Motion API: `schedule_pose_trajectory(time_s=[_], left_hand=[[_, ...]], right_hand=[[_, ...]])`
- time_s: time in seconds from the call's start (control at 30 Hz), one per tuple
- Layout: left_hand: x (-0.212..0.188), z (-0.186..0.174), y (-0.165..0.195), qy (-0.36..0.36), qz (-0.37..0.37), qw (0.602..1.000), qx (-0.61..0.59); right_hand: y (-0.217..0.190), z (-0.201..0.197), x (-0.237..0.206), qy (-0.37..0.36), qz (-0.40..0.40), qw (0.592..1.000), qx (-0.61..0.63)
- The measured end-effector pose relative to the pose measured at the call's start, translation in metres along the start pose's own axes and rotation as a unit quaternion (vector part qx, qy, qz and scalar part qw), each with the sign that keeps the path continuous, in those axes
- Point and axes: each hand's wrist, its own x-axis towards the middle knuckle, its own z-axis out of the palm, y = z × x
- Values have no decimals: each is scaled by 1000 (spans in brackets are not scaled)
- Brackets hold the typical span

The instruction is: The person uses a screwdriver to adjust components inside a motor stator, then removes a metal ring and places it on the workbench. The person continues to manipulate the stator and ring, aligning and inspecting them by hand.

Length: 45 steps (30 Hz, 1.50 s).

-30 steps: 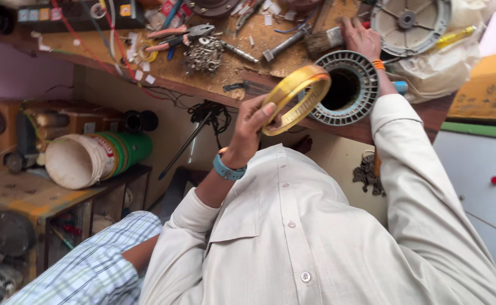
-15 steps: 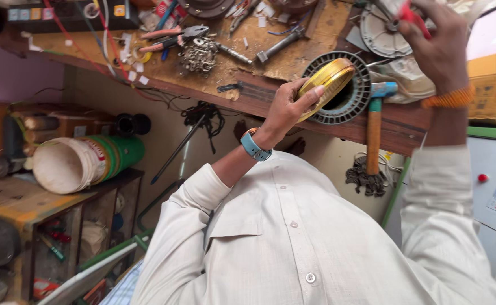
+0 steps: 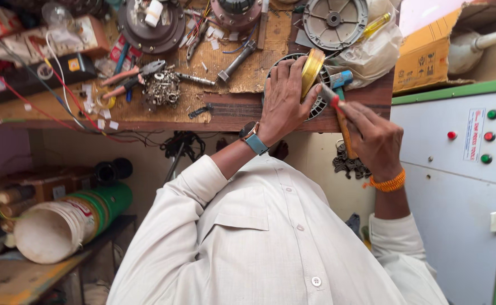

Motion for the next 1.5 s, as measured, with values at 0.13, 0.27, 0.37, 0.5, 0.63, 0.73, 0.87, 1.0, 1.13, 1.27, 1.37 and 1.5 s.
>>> schedule_pose_trajectory(time_s=[0.13, 0.27, 0.37, 0.5, 0.63, 0.73, 0.87, 1.0, 1.13, 1.27, 1.37, 1.5], left_hand=[[6, 1, -12, 72, 105, 991, 50], [12, 6, -21, 81, 183, 979, 32], [12, 5, -22, 38, 155, 986, 49], [13, 3, -20, 29, 157, 986, 40], [16, 10, -19, 26, 151, 988, 6], [13, 17, -19, 28, 142, 989, 40], [9, 31, -19, 72, 176, 981, 25], [10, 52, -27, 75, 198, 977, 20], [18, 66, -42, 88, 195, 976, 38], [25, 51, -45, 133, 196, 971, 32], [22, 22, -43, -66, 88, 994, 20], [12, -13, -35, 12, 165, 986, -21]], right_hand=[[4, 21, 14, 86, 8, 996, -4], [7, 21, 15, -9, -49, 998, -39], [11, 11, 17, 16, -59, 992, -109], [14, -3, 20, -100, -50, 991, -74], [13, -8, 15, -13, -54, 998, -41], [14, 0, 8, -35, -1, 999, -1], [44, -10, -19, -143, 4, 976, 163], [111, -8, -52, 62, 200, 964, 165], [131, 54, -81, 75, 316, 897, 298], [124, 114, -55, 93, 375, 728, 566], [127, 144, -11, 49, 221, 824, 520], [111, 168, -8, 9, 265, 746, 611]])
